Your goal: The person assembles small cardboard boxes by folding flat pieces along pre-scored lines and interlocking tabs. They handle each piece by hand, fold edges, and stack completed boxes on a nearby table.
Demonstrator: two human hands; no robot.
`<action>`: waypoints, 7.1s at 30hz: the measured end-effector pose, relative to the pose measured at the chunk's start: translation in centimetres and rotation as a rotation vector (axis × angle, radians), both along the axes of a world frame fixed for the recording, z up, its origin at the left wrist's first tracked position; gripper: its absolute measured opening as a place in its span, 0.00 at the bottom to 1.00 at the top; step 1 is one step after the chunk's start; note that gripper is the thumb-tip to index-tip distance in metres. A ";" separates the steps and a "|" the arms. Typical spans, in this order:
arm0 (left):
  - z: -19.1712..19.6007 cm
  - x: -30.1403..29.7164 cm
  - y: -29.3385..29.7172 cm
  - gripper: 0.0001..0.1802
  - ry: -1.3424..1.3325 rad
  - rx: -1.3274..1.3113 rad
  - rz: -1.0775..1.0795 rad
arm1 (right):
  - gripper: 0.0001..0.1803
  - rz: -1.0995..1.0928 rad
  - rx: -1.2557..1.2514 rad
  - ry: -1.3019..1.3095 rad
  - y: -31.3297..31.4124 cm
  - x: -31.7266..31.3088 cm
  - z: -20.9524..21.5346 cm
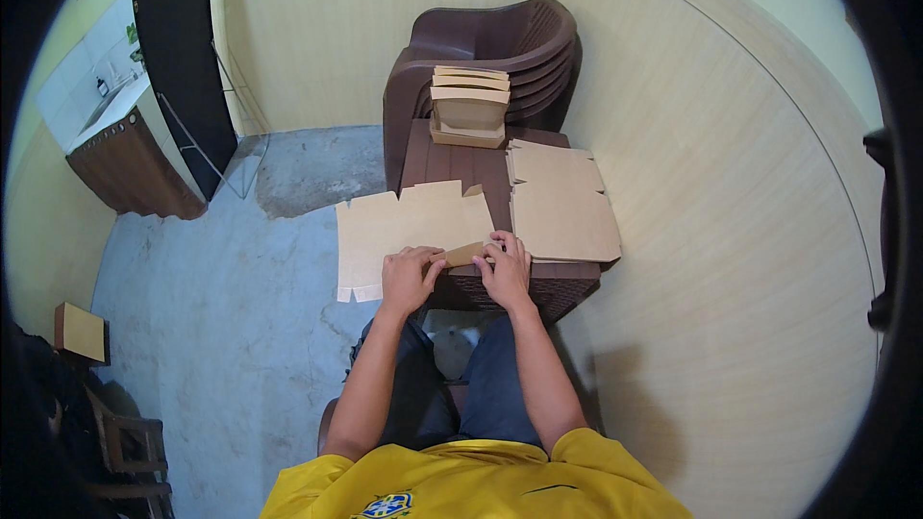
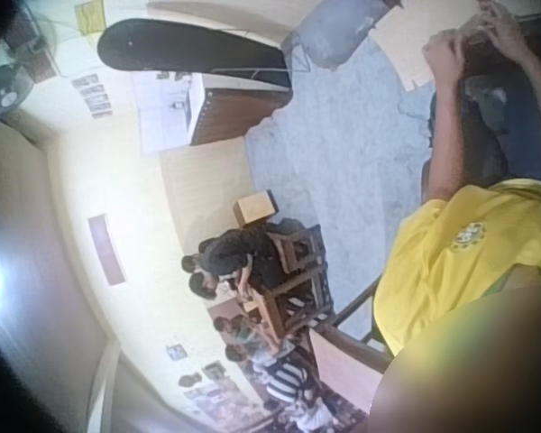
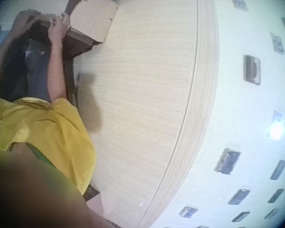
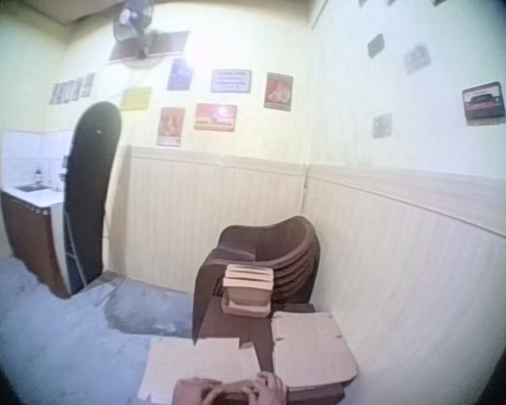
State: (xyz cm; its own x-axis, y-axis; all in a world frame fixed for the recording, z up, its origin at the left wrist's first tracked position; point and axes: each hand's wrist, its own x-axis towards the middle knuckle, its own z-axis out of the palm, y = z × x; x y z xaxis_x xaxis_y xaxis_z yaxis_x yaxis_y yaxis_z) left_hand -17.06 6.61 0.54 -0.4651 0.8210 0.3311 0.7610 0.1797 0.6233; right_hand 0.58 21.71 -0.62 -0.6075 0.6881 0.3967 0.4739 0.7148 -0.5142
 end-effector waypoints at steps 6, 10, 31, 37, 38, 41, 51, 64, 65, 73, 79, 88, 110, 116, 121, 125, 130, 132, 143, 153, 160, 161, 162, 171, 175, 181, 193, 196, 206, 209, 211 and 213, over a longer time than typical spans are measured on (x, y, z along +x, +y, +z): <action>0.1 0.0 0.8 0.17 -0.051 0.020 0.074 | 0.21 -0.048 -0.007 0.038 -0.1 -0.3 0.4; 0.1 0.2 1.1 0.19 -0.038 0.055 0.121 | 0.25 -0.072 -0.024 0.035 -0.2 -0.3 0.7; -0.1 0.9 1.8 0.13 0.097 -0.011 0.150 | 0.37 -0.220 -0.116 -0.129 -1.4 -2.4 2.3; -0.8 0.1 2.1 0.11 0.007 -0.029 0.109 | 0.37 -0.210 -0.188 -0.123 -0.9 -2.4 2.4; -0.9 -0.1 2.1 0.10 -0.014 -0.005 0.092 | 0.37 -0.210 -0.196 -0.131 -0.8 -2.5 2.4; -1.1 -1.1 1.6 0.11 -0.091 0.017 0.025 | 0.36 -0.202 -0.239 -0.130 -0.7 -2.6 2.4; -1.7 -2.7 1.2 0.17 -0.119 -0.013 -0.096 | 0.33 -0.185 -0.278 -0.147 0.1 -2.3 1.8; 0.8 0.6 1.8 0.29 0.011 -0.195 0.097 | 0.34 -0.150 -0.246 -0.034 -0.3 -1.3 0.3; 0.7 0.2 1.7 0.29 0.021 -0.211 0.066 | 0.32 -0.150 -0.241 0.004 -0.4 -1.2 0.2; -0.3 -4.1 0.2 0.27 0.078 -0.198 -0.181 | 0.18 -0.173 -0.046 0.297 2.5 0.9 2.9; 0.9 -1.0 -0.1 0.23 0.090 -0.214 -0.139 | 0.25 0.081 0.134 -0.081 5.5 -3.5 6.1; 3.8 -5.0 3.1 0.29 -0.170 -0.341 -0.263 | 0.46 0.337 0.122 -0.582 8.5 -10.5 7.7; 1.5 -8.4 10.0 0.18 0.133 -0.131 -0.082 | 0.24 0.336 0.167 -0.497 7.7 -9.6 5.9; 0.6 -8.4 9.8 0.19 0.222 -0.052 -0.151 | 0.09 0.332 0.469 -0.442 6.1 -9.0 3.3; -0.9 -7.6 8.7 0.27 0.329 -0.083 -0.177 | 0.24 0.329 0.542 -0.594 4.9 -8.1 1.9; -2.3 -7.2 8.2 0.26 0.435 -0.130 -0.169 | 0.32 0.322 0.408 -0.538 4.4 -6.7 1.4; -3.4 -7.5 8.1 0.32 0.431 -0.052 -0.189 | 0.32 0.316 0.116 -0.476 5.0 -5.4 3.4; -3.3 -7.2 8.4 0.32 0.418 -0.066 -0.167 | 0.35 0.285 0.114 -0.571 4.5 -6.5 4.3; -1.2 -6.3 7.2 0.30 0.391 -0.147 -0.126 | 0.36 0.194 0.241 -0.506 4.7 -7.3 2.4; -1.0 -5.9 6.7 0.31 0.382 -0.161 -0.046 | 0.30 0.169 0.320 -0.582 4.7 -5.5 3.8; -1.4 -6.1 6.6 0.34 0.360 -0.148 -0.036 | 0.29 0.137 0.379 -0.586 4.6 -4.7 3.8; -1.6 -6.3 6.7 0.34 0.363 -0.128 -0.038 | 0.29 0.130 0.379 -0.593 4.7 -4.7 3.8; -1.7 -6.4 6.8 0.34 0.356 -0.128 -0.039 | 0.29 0.122 0.396 -0.646 4.7 -4.6 4.0; -1.5 -5.9 6.3 0.31 0.354 -0.078 -0.034 | 0.34 0.084 0.442 -0.670 3.7 -6.6 5.1; -1.3 -6.2 6.5 0.29 0.290 -0.080 -0.049 | 0.35 0.215 0.425 -0.459 2.9 -8.4 3.7; -2.1 -6.1 6.7 0.27 0.366 -0.073 -0.012 | 0.34 0.245 0.424 -0.561 3.3 -8.5 2.9; -1.8 -5.6 6.5 0.29 0.337 -0.063 0.034 | 0.30 0.183 0.405 -0.628 4.3 -5.0 3.0; -1.6 -5.5 6.4 0.30 0.319 -0.099 0.047 | 0.31 0.138 0.397 -0.625 4.5 -3.6 3.1; -1.7 -5.8 6.5 0.31 0.243 -0.039 0.027 | 0.23 0.166 0.128 -0.243 5.5 -2.4 3.0; -0.8 -5.4 6.3 0.30 0.226 -0.087 0.107 | 0.18 0.113 -0.167 0.147 6.2 -1.0 3.0; -0.1 -4.8 6.6 0.30 0.185 -0.187 0.186 | 0.15 0.010 -0.188 0.303 5.7 0.4 3.0; 0.7 -5.3 7.1 0.34 0.132 -0.299 0.166 | 0.15 -0.032 -0.088 0.353 4.9 1.2 3.1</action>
